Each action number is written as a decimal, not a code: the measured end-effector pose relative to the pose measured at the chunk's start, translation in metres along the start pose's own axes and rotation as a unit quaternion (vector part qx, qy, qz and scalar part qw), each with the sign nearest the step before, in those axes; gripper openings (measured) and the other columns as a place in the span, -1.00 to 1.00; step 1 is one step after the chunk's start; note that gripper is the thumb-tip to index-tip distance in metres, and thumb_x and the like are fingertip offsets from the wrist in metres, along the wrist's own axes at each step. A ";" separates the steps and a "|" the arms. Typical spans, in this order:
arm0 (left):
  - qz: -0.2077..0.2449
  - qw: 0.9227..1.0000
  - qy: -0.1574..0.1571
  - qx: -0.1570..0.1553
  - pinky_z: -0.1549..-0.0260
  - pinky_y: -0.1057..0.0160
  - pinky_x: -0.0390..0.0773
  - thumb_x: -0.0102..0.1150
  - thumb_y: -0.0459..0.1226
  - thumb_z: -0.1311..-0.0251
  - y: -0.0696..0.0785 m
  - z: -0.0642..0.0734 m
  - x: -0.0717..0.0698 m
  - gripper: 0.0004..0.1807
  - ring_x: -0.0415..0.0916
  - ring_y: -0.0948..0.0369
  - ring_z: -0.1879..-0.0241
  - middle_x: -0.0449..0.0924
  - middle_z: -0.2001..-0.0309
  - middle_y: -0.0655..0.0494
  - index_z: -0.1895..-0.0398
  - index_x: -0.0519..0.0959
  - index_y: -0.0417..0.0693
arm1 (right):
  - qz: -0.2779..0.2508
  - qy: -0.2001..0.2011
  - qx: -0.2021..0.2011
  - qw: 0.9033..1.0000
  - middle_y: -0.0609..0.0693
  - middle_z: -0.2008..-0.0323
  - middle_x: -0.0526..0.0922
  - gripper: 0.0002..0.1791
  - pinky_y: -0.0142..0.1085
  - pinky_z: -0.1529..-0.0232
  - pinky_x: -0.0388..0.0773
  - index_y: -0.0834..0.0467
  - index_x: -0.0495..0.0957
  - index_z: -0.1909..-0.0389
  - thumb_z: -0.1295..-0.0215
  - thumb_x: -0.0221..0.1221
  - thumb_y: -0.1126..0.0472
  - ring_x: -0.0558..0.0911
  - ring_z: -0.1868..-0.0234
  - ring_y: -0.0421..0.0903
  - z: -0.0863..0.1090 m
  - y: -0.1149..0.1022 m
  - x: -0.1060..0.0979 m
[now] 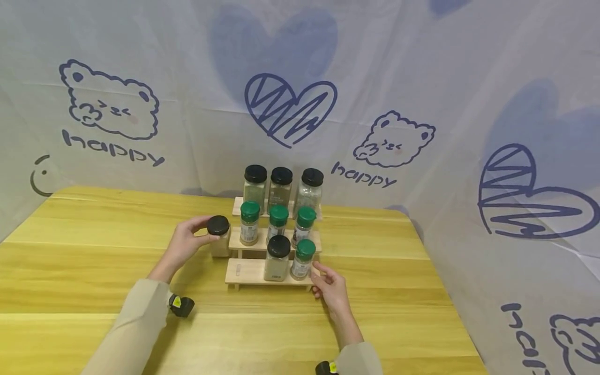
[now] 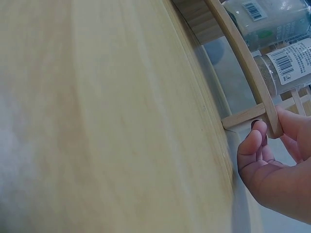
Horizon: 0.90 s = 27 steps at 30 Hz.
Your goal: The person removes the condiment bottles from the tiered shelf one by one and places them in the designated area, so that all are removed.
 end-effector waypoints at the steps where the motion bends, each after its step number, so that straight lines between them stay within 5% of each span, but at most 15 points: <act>1: -0.002 1.000 -0.001 -0.001 -0.06 -0.08 0.27 0.31 -0.47 0.12 -0.001 -0.001 0.000 -0.51 0.38 -0.09 0.02 0.46 0.05 -0.28 0.02 0.46 -0.39 | 0.001 0.000 0.000 1.000 -0.02 0.64 0.47 -0.62 -0.51 0.72 0.39 0.43 0.40 -0.03 -0.17 0.10 0.43 0.44 0.67 -0.24 0.000 0.000 0.000; 17: -0.001 1.000 -0.013 -0.021 -0.08 -0.03 0.26 0.29 -0.48 0.09 -0.015 -0.015 0.003 -0.49 0.37 -0.10 0.00 0.44 0.03 -0.30 -0.02 0.42 -0.40 | 0.002 -0.001 0.003 1.000 0.01 0.60 0.48 -0.63 -0.51 0.71 0.38 0.41 0.41 -0.04 -0.18 0.10 0.42 0.44 0.67 -0.25 0.000 0.001 0.000; 27: -0.002 1.000 -0.018 -0.007 -0.09 0.01 0.27 0.29 -0.48 0.10 -0.020 -0.025 0.004 -0.49 0.38 -0.12 0.00 0.44 0.04 -0.33 -0.01 0.42 -0.43 | 0.007 0.000 0.002 1.000 0.01 0.58 0.50 -0.61 -0.51 0.71 0.38 0.41 0.40 -0.05 -0.18 0.11 0.40 0.44 0.66 -0.25 0.000 0.000 -0.001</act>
Point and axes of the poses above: each hand's wrist, its own z-axis away from the middle knuckle, its own x-axis out of the palm, y = z × x, the point moved 5 cm from there along -z, towards the middle knuckle
